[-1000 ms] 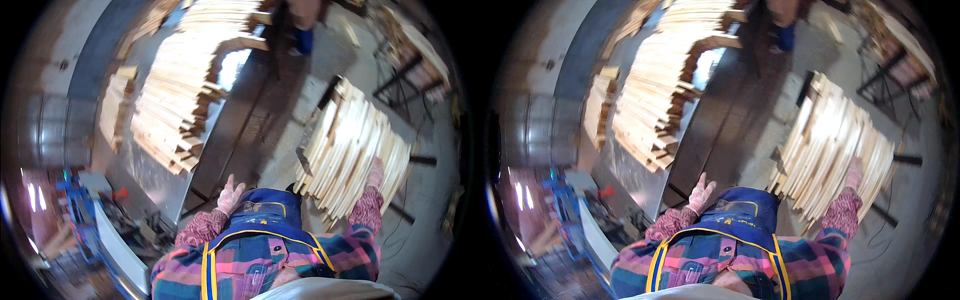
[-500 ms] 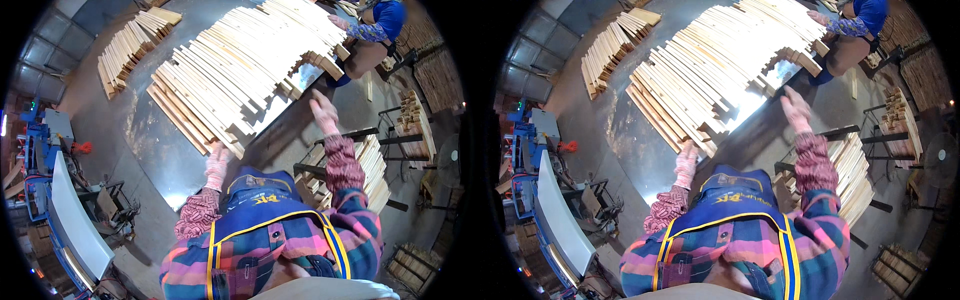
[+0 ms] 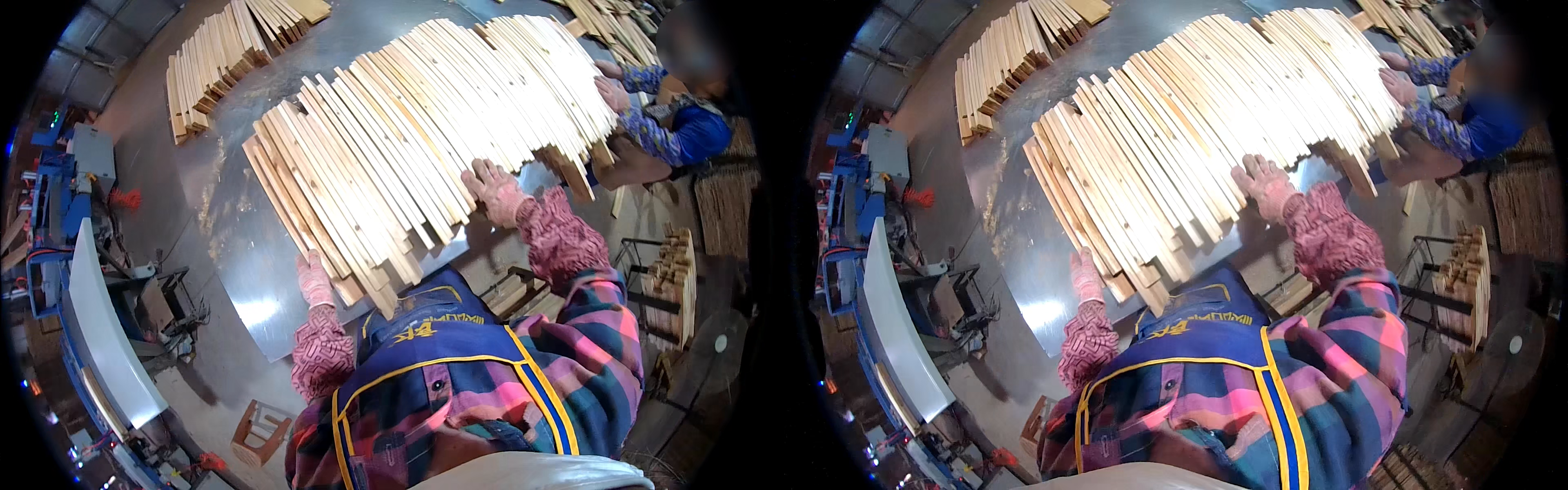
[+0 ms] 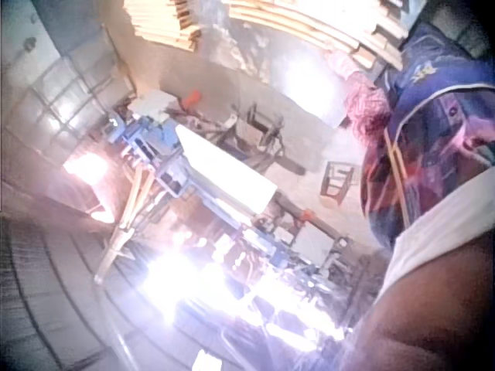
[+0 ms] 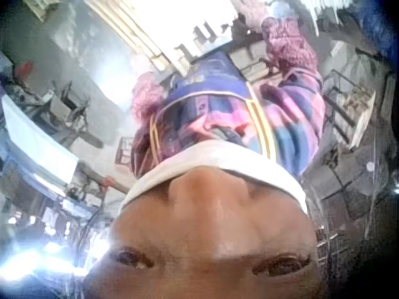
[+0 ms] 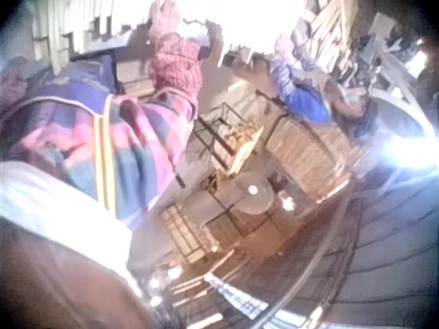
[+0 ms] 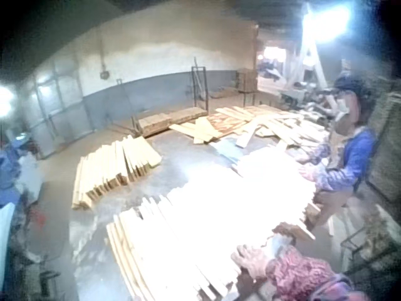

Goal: The person picks up stacks of wooden planks from a metal table and places them onto a conveyor belt. They then use a coiled orange air hose to blow dust off the machinery and the floor before returning to handle more planks.

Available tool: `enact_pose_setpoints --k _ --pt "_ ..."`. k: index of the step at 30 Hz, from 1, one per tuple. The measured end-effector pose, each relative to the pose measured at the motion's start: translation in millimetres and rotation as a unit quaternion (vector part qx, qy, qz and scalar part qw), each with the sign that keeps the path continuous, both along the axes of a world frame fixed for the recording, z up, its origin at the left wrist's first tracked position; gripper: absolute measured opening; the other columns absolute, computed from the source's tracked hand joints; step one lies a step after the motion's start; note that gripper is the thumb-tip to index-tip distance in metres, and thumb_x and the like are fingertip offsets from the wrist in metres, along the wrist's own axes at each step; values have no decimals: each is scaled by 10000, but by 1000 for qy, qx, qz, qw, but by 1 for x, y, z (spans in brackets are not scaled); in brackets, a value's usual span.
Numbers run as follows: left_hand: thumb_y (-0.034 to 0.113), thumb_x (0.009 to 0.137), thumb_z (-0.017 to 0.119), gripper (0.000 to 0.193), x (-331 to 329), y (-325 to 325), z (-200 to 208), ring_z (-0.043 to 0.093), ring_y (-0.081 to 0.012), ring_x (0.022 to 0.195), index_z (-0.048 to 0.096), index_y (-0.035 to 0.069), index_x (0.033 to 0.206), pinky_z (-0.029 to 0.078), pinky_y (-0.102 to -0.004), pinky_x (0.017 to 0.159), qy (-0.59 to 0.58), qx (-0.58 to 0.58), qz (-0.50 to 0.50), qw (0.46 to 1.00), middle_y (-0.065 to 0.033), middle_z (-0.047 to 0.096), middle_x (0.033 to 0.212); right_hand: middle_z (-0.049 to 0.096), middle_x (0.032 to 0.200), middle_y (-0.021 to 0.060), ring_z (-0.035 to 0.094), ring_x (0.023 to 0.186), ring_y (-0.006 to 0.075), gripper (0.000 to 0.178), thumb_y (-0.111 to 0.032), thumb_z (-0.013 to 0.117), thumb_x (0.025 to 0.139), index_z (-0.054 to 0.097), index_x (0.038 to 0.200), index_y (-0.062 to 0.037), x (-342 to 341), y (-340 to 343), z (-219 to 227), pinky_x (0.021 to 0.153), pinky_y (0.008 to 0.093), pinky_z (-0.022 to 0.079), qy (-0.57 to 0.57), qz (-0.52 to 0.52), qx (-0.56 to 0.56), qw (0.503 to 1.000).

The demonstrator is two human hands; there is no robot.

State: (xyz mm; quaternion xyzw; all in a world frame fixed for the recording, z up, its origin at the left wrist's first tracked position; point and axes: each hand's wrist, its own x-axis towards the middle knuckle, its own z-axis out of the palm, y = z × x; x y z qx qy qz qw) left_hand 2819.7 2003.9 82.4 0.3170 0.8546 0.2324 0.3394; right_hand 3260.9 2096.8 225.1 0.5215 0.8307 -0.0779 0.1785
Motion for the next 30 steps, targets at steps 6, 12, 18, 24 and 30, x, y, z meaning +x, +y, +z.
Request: enact_pose_setpoints --k 6,12,18,24,30 --pt "420 1009 387 569 29 58 77 565 -394 1156 425 0 1390 460 -409 990 -486 44 329 808 -243 515 1353 317 1384 251 317 1318 474 905 -156 721 627 293 1422 -86 33 13 -31 1084 521 300 65 62 -29 996" --pt "521 951 463 709 25 52 38 531 -370 1199 474 -85 1321 385 -390 1029 27 -87 -64 994 -258 548 1300 341 1378 250 299 1343 478 769 -153 692 669 356 1360 -110 35 21 -31 1092 528 284 124 73 -41 989" --pt "519 944 490 791 55 50 39 394 -382 1336 350 -102 1413 278 -386 1129 3 -27 -36 999 -282 412 1433 446 1311 144 486 1205 365 565 -124 644 726 456 1259 -114 46 4 -20 991 452 418 169 -77 -88 979" --pt "490 952 503 736 58 42 40 497 -371 1226 379 -79 1401 358 -396 1062 -14 0 -19 1000 -260 492 1359 482 1409 168 478 1280 318 744 -329 731 769 436 1416 -108 75 -60 -30 1088 383 374 211 -389 -37 896" --pt "504 938 517 758 52 43 33 493 -377 1240 367 -67 1413 359 -383 1064 -42 8 -59 997 -265 505 1350 599 1240 208 546 1200 327 614 -434 610 798 557 1283 -61 70 -66 -75 1014 403 424 148 -483 -167 847"
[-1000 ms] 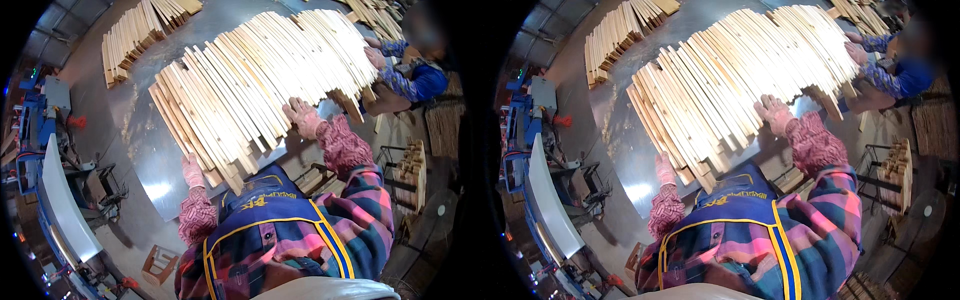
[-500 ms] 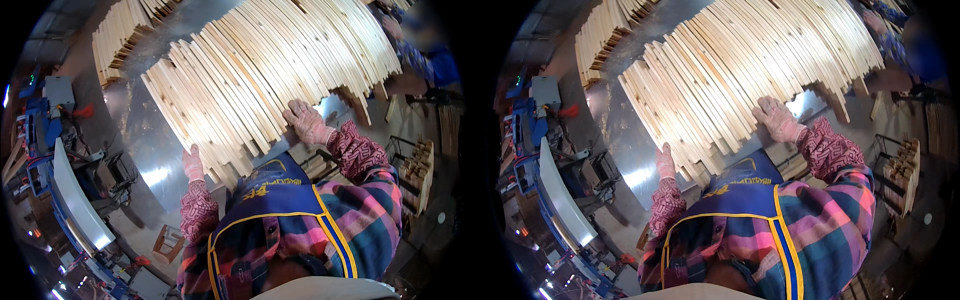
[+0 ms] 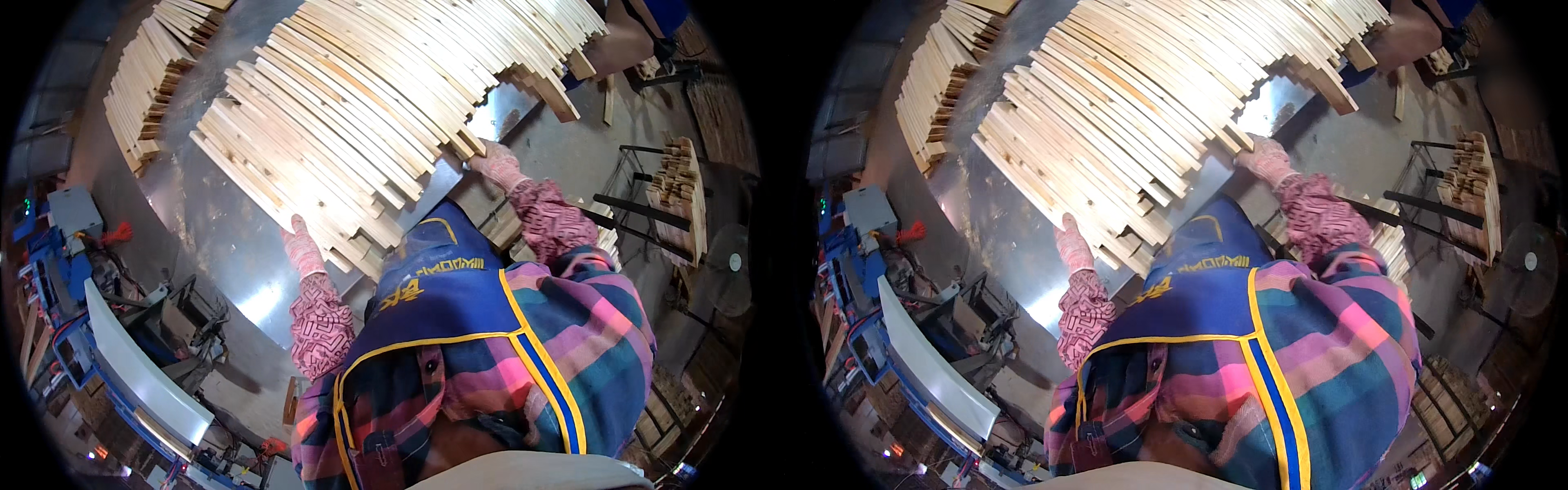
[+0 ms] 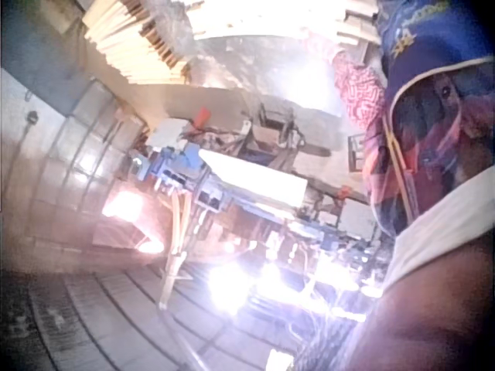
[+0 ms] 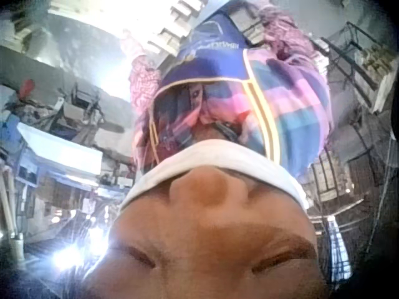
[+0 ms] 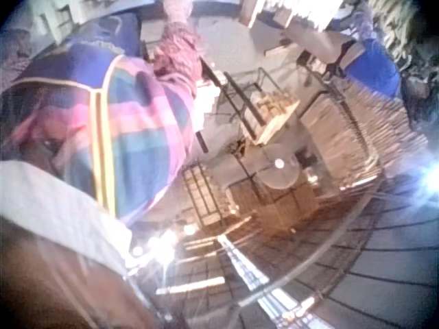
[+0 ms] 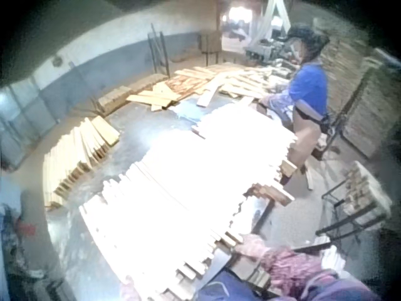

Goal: The person picks up stacks of wooden planks from a metal table and places them onto a conveyor belt. They then use a coiled orange air hose to blow dust off the machinery and the floor before returning to handle more planks.

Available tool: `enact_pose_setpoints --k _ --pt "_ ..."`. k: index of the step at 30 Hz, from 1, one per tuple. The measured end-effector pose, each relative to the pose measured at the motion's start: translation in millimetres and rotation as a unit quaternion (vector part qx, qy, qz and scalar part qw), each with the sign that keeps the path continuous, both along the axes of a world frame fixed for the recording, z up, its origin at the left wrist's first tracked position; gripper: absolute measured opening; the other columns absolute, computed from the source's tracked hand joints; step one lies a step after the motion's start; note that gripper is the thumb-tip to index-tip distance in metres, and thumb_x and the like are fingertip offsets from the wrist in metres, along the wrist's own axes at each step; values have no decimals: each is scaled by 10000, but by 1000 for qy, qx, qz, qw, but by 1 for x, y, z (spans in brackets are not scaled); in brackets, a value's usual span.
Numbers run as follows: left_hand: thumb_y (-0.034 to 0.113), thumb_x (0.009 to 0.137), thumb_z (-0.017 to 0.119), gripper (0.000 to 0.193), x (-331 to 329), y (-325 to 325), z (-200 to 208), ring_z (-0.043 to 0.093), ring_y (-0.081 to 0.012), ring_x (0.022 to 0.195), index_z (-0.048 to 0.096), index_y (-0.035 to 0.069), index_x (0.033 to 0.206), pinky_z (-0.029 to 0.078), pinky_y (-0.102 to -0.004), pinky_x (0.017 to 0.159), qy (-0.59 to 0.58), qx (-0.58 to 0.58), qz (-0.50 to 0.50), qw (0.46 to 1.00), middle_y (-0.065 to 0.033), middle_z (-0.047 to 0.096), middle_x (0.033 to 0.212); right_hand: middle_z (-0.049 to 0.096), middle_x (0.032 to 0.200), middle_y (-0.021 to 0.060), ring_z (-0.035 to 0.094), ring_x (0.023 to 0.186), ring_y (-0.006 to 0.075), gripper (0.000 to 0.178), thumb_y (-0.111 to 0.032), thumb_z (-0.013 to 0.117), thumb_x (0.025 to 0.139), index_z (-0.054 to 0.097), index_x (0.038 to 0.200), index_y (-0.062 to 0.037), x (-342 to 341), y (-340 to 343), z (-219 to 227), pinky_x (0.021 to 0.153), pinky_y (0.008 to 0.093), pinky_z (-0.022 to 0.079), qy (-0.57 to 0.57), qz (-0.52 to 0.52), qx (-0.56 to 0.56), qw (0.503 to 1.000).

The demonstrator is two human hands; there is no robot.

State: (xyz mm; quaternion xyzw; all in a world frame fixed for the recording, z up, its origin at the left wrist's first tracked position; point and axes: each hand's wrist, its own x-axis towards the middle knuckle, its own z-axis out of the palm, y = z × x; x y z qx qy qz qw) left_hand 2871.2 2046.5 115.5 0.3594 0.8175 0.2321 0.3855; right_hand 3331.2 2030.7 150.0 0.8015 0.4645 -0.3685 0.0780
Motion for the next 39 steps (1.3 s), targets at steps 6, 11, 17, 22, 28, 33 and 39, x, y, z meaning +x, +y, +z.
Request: enact_pose_setpoints --k 6,11,17,22,28,33,39 --pt "526 927 502 793 -35 0 7 463 -384 1288 372 -100 1396 346 -385 1082 62 9 15 998 -305 482 1363 674 966 217 641 976 372 468 -401 556 837 611 1192 -102 -60 -38 12 884 457 499 62 82 108 989" --pt "544 915 503 822 -56 8 24 448 -395 1297 350 -92 1412 335 -388 1092 181 -37 10 983 -303 465 1377 646 1097 207 624 1037 373 514 -375 588 834 548 1270 -107 -93 -59 -2 899 458 493 60 88 57 993" --pt "576 916 485 853 -39 4 10 418 -385 1315 295 -67 1445 317 -384 1104 256 -40 43 965 -274 408 1432 602 1232 179 571 1144 328 552 -305 611 820 534 1312 -67 -18 -31 26 988 420 446 -90 98 369 920" --pt "618 918 434 841 -40 7 6 456 -423 1273 282 11 1479 350 -450 1079 282 -54 52 956 -286 425 1409 545 1336 173 500 1252 317 642 -462 543 859 490 1378 -89 -89 16 18 1070 392 373 150 68 232 959" --pt "621 915 433 856 -45 7 -2 441 -397 1293 274 -3 1480 346 -421 1084 283 -69 58 955 -276 427 1414 478 1388 232 405 1332 374 859 -627 539 838 370 1452 -50 -110 42 -34 1116 437 303 236 10 146 961" --pt "605 912 464 860 -34 9 10 448 -377 1290 280 -21 1472 339 -385 1083 261 -53 72 961 -260 433 1414 461 1394 261 396 1338 386 965 -639 583 802 321 1461 16 -126 61 0 1107 415 330 158 81 45 983" --pt "595 905 492 872 -39 10 7 442 -368 1300 286 -46 1460 333 -378 1085 242 -37 73 967 -250 422 1430 489 1400 175 445 1310 314 792 -568 605 825 445 1409 -56 -107 56 8 1105 410 343 130 57 203 969"
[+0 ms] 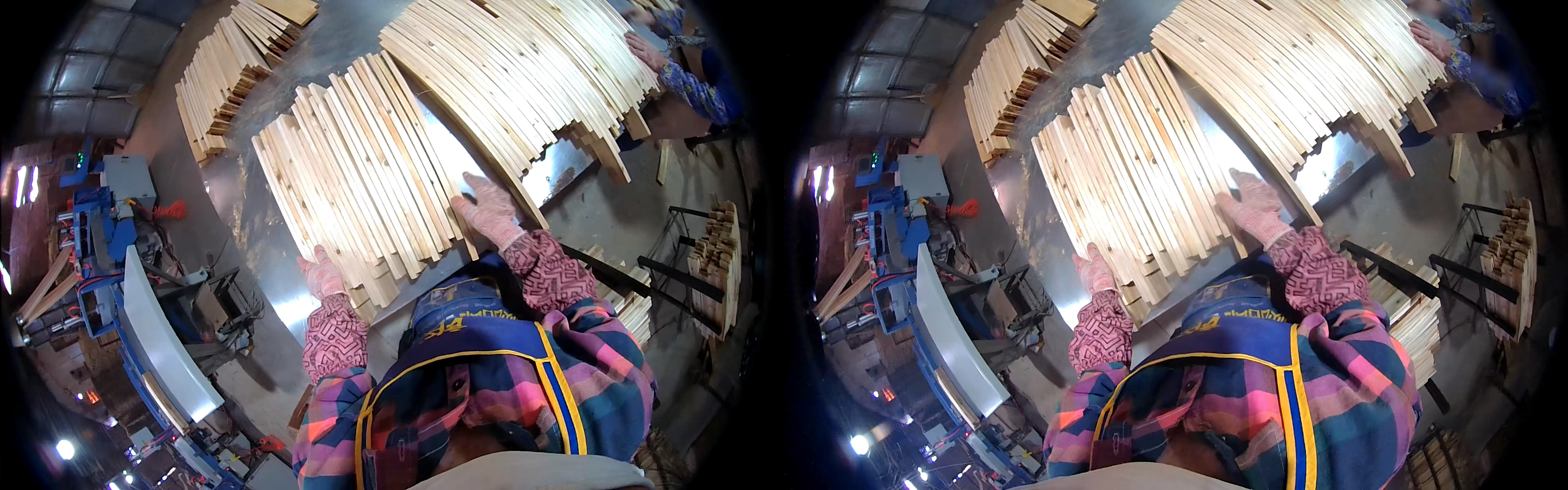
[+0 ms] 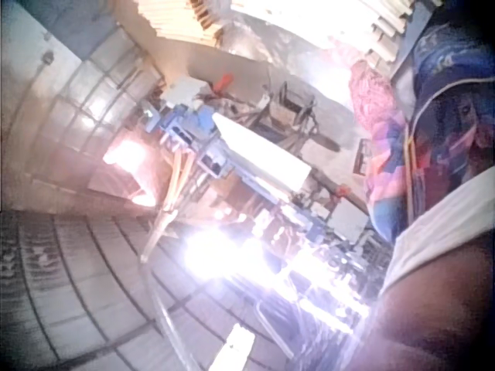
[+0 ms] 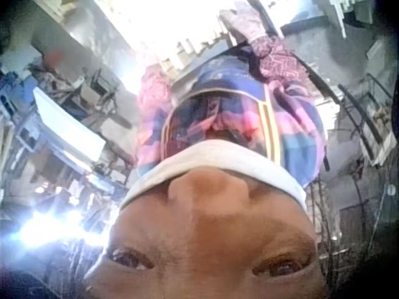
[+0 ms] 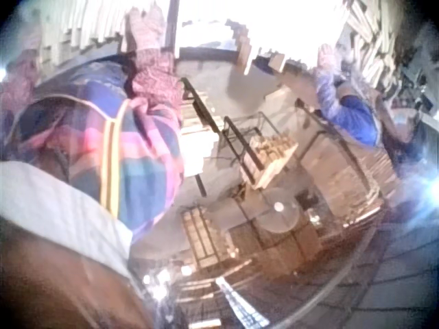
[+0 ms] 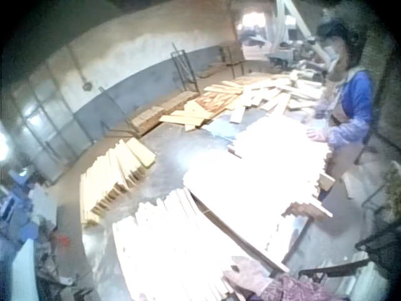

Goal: The person picks up stacks of wooden planks from a metal table and places them onto a conveyor belt. They then use a coiled orange air hose to blow dust off the machinery and the floor before returning to handle more planks.

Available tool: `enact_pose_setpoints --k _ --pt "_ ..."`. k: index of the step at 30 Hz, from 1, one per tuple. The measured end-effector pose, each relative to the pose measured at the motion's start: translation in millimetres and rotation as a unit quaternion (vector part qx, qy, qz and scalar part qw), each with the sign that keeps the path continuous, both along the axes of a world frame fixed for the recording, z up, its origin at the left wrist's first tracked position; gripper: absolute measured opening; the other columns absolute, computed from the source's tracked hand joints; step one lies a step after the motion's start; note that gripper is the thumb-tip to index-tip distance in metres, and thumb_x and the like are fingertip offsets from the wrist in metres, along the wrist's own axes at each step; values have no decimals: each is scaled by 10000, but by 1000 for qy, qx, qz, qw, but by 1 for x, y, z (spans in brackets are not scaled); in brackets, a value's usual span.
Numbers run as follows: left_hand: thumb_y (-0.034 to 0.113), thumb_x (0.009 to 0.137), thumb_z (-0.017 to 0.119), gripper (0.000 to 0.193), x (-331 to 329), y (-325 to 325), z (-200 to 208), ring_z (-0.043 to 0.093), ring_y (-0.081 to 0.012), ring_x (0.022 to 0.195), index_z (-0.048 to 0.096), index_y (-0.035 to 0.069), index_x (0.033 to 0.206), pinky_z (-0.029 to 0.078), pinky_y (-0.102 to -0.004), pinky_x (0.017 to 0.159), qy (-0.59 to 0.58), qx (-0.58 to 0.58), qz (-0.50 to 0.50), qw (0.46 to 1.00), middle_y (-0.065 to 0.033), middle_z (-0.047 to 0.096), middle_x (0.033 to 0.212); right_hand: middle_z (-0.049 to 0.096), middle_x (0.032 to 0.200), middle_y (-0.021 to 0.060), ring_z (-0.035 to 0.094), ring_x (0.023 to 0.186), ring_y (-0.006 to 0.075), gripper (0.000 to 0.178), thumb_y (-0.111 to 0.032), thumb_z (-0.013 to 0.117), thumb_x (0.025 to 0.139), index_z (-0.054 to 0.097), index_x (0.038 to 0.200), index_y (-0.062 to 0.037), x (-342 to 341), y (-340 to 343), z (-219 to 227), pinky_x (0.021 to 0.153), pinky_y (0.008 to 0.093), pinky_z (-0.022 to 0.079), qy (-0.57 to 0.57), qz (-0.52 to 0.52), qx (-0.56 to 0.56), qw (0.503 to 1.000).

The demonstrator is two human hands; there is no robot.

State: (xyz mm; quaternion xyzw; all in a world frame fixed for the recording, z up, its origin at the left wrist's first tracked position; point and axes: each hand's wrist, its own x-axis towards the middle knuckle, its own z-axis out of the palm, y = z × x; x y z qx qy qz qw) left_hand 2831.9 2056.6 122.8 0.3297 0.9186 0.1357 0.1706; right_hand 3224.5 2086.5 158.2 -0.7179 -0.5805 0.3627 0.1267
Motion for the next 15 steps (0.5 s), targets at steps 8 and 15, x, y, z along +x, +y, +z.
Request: enact_pose_setpoints --k 8,15 --pt "577 916 485 836 12 1 9 464 -372 1285 293 -21 1468 365 -389 1068 19 -12 1 1000 -248 438 1423 568 1263 242 519 1201 363 842 -567 680 791 463 1366 9 109 -7 -28 1034 405 398 68 -278 38 957" --pt "563 920 488 826 -1 -5 -11 457 -373 1292 297 -29 1464 350 -398 1082 -1 19 18 1000 -252 432 1426 589 1276 214 567 1185 304 701 -494 662 843 549 1294 31 60 -14 -25 1035 374 412 151 -139 -41 978"
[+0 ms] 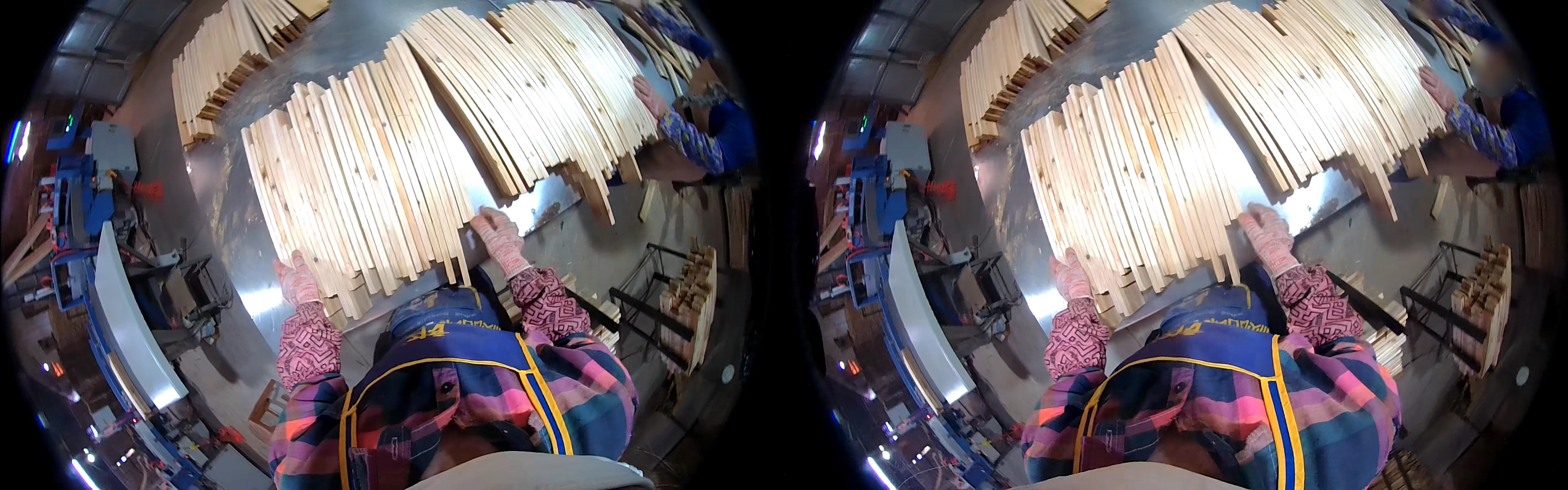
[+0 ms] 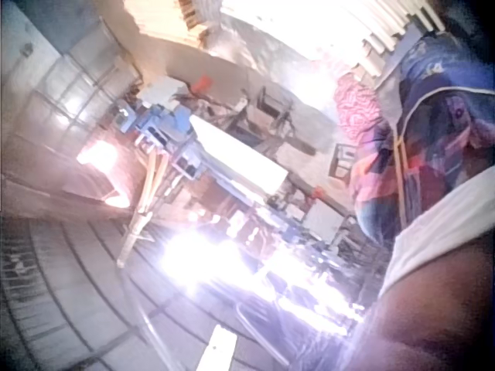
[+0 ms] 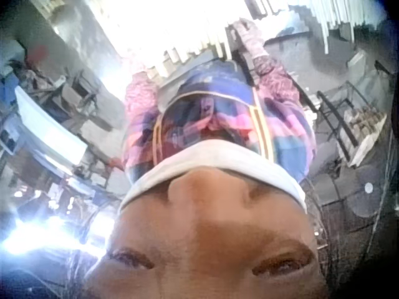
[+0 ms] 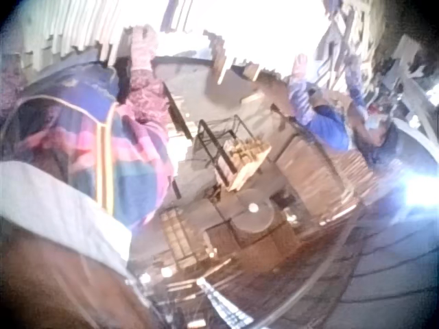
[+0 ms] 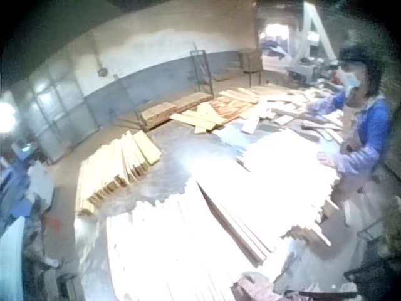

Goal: The person picks up stacks of wooden planks from a metal table and places them onto a conveyor belt. They then use a coiled orange air hose to blow dust off the machinery and the floor before returning to handle more planks.

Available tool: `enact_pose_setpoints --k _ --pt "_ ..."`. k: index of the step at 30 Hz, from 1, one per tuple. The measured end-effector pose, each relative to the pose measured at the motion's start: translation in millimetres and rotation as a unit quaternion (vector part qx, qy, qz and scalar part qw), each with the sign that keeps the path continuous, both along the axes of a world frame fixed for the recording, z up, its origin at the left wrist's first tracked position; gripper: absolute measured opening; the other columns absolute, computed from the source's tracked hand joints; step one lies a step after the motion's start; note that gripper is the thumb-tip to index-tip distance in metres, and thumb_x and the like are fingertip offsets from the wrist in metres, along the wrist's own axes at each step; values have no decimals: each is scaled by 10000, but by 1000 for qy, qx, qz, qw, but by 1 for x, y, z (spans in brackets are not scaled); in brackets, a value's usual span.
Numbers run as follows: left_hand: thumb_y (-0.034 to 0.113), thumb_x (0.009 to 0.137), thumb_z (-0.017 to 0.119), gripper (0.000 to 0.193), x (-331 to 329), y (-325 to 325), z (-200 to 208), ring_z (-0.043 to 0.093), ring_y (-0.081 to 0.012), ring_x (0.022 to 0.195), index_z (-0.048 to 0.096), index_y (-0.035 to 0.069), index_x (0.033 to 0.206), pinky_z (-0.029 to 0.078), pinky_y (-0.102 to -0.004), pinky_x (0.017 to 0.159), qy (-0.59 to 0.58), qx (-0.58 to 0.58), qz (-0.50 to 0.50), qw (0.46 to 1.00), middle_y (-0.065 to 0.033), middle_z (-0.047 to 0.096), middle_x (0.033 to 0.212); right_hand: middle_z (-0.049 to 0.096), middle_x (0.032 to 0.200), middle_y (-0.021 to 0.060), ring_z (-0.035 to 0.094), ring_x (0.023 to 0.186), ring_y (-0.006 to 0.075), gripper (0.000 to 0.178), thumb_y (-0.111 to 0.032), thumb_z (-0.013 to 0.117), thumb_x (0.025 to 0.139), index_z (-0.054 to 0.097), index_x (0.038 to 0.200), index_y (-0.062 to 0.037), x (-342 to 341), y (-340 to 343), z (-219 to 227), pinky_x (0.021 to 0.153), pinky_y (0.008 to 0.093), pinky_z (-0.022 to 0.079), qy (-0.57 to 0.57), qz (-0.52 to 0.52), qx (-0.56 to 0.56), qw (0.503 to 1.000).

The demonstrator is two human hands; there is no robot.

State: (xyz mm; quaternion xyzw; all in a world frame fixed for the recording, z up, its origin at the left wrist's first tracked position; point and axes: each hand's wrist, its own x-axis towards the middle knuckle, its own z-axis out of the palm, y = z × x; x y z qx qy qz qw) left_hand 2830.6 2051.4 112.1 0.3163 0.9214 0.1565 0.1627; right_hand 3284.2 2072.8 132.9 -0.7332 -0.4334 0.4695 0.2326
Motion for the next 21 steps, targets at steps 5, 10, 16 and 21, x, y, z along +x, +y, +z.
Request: enact_pose_setpoints --k 5,10,16,21 --pt "558 928 478 779 -22 6 2 485 -389 1259 379 -38 1421 371 -394 1060 -54 -17 -23 998 -271 499 1356 589 1299 182 559 1198 300 558 -434 548 951 553 1313 -10 7 70 -44 1026 363 411 -18 30 148 988" --pt "435 1005 378 475 -98 33 11 603 -413 1034 566 95 1279 468 -444 916 -110 -183 -170 962 -209 605 1223 650 1204 115 590 1117 224 479 -416 518 972 595 1283 -60 10 162 -135 993 304 417 -53 -17 124 991" --pt "311 994 411 410 -108 83 -53 640 -354 1001 493 113 1344 543 -390 825 -83 108 -198 971 -176 631 1181 687 1117 88 648 1017 189 459 -405 497 984 580 1308 -91 -27 185 -87 874 276 504 -70 -37 79 994" --pt "465 936 514 576 -101 84 -127 608 -323 1122 412 149 1407 483 -356 980 -278 201 -94 935 -149 511 1353 647 1153 130 672 967 235 550 -484 432 991 454 1356 -73 -65 168 -51 824 335 583 250 -183 4 951"
